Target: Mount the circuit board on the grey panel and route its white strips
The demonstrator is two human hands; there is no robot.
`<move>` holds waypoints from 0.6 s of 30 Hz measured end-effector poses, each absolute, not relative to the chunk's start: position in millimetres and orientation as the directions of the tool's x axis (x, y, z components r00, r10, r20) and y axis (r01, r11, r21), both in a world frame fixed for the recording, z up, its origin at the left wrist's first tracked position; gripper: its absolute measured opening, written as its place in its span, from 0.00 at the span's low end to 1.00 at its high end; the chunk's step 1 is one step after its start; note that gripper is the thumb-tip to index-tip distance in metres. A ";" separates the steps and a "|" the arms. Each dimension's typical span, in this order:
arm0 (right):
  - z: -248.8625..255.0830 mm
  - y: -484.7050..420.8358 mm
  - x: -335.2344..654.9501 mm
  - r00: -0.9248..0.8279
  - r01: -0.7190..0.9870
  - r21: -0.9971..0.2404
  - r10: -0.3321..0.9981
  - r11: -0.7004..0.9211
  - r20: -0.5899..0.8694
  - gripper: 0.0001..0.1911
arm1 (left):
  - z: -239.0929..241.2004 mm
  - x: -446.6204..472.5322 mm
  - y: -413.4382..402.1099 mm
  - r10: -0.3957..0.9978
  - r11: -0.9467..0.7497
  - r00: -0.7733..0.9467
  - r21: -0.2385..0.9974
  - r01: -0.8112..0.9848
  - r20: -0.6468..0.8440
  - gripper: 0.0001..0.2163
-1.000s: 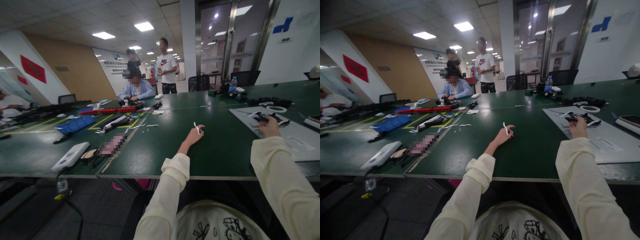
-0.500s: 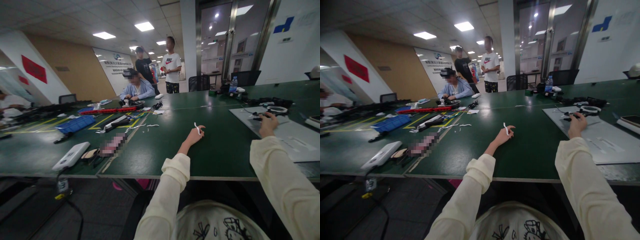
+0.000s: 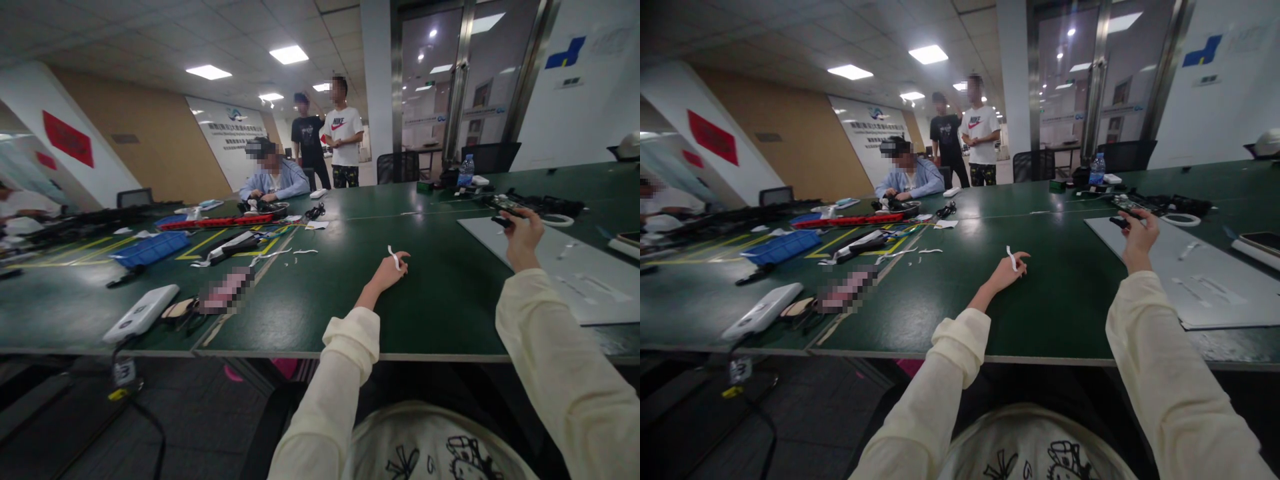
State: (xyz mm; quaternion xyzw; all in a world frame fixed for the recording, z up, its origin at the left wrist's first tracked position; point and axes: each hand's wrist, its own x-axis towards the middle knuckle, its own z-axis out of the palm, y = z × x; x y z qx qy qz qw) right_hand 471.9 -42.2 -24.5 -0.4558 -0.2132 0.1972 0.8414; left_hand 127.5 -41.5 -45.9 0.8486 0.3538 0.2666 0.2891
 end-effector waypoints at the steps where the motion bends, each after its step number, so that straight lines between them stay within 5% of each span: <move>1: -24.3 -39.6 466.5 0.807 -0.154 -0.845 0.558 0.512 0.191 0.15 | -46.1 127.3 -41.7 0.752 -0.583 0.609 0.685 0.436 0.252 0.17; 9: -42.3 -32.9 403.0 0.429 -0.323 -0.909 0.897 0.263 0.107 0.15 | -39.2 126.2 -41.7 0.824 -0.555 0.435 0.677 0.484 0.364 0.16; 18: -55.9 -47.5 343.1 0.038 -0.262 -0.965 0.999 0.002 -0.008 0.16 | -33.0 125.1 -36.9 0.793 -0.523 0.129 0.557 0.645 0.596 0.14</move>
